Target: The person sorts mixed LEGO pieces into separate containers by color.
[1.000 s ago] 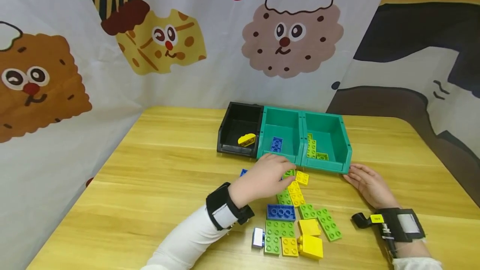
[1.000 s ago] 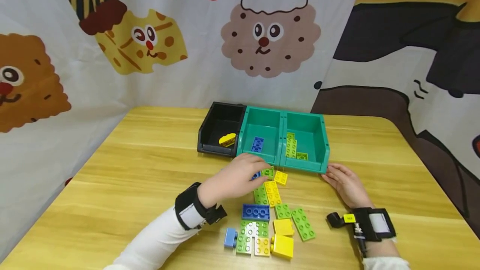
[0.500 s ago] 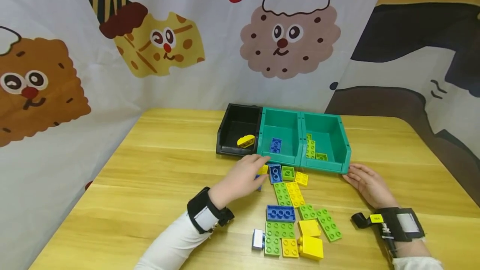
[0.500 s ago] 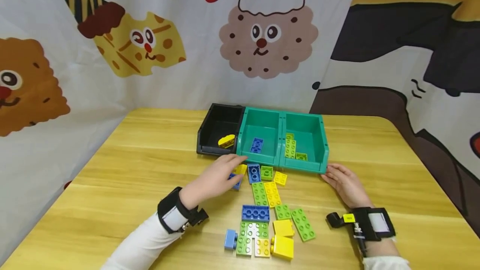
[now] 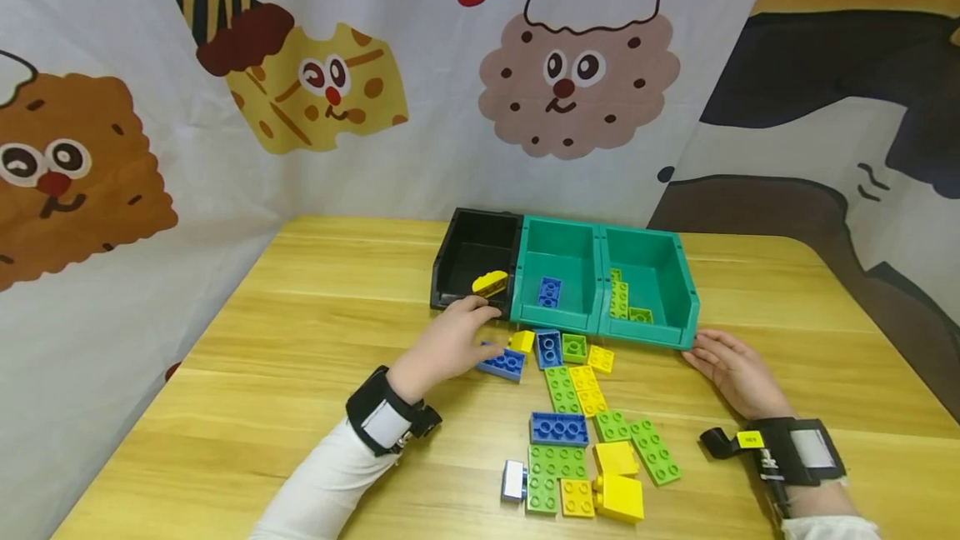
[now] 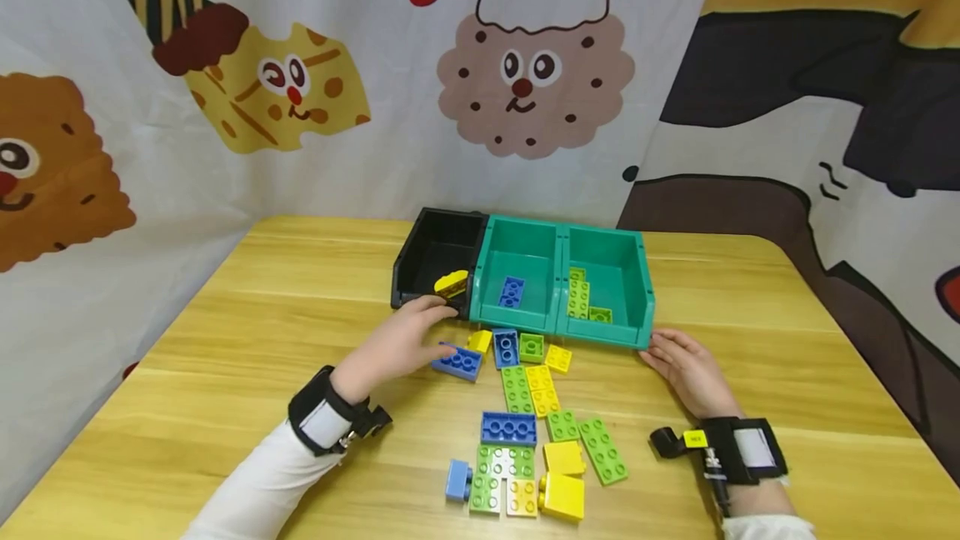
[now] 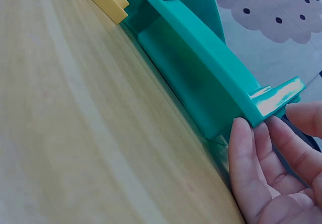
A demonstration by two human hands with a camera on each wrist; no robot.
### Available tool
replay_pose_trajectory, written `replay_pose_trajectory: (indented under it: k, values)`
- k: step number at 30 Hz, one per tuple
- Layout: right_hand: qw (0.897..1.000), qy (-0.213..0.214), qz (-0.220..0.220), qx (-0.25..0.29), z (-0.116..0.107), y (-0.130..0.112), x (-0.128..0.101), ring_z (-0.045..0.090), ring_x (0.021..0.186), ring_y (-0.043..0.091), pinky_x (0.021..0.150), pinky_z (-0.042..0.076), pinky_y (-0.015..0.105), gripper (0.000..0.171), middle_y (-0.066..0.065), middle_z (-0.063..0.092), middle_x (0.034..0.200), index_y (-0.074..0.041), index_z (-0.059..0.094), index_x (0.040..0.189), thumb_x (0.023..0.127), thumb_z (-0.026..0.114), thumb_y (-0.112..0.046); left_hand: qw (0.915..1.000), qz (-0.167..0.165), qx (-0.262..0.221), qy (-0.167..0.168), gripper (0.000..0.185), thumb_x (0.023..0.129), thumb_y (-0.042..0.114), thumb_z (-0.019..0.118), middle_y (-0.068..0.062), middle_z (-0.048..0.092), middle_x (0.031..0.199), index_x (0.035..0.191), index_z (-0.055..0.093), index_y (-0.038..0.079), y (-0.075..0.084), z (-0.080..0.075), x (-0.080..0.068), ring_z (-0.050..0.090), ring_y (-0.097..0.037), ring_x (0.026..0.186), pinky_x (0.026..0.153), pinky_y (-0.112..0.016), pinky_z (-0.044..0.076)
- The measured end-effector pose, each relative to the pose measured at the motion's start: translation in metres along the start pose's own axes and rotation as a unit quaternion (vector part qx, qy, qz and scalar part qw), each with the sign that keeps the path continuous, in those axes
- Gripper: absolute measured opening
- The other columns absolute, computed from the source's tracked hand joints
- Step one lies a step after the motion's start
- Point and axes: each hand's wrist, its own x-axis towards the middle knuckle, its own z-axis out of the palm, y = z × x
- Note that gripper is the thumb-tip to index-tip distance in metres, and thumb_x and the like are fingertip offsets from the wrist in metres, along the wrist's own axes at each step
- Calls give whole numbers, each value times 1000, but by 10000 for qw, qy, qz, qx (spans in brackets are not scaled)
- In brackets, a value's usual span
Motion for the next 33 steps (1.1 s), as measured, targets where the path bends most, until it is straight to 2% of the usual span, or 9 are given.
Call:
replay_pose_trajectory:
  k: [5, 12, 20, 33]
  values:
    - [9998, -146, -94, 137, -1, -2, 0, 64, 98, 15, 90, 51, 25, 35, 5, 64, 107, -2, 62, 110, 100, 30, 4, 9989, 159, 88, -428, 59, 80, 36, 75, -13, 50, 135, 130, 57, 8, 1, 6, -1, 51, -27, 120, 102, -39, 44]
    - [10000, -60, -5, 19, 0, -2, -1, 64, 98, 14, 89, 51, 24, 32, 4, 64, 106, -3, 62, 109, 100, 32, 3, 9949, 234, 63, -979, 60, 78, 24, 78, -13, 52, 135, 131, 55, 6, 4, 14, -2, 53, -24, 118, 103, -37, 43]
    - [9999, -123, -33, 51, -1, -1, -2, 64, 98, 14, 90, 51, 25, 34, 4, 64, 107, -3, 62, 110, 100, 31, 4, 9941, 476, 193, -957, 45, 81, 15, 75, -8, 63, 122, 123, 61, 5, 3, 18, 0, 60, -19, 109, 97, -33, 47]
    - [9999, -114, -65, 26, 1, 0, -1, 64, 99, 14, 90, 51, 24, 33, 4, 64, 107, -2, 62, 110, 100, 31, 4, 9945, 421, 141, -950, 36, 83, 13, 73, -6, 66, 116, 117, 65, 6, 0, 19, -1, 62, -17, 103, 94, -31, 49]
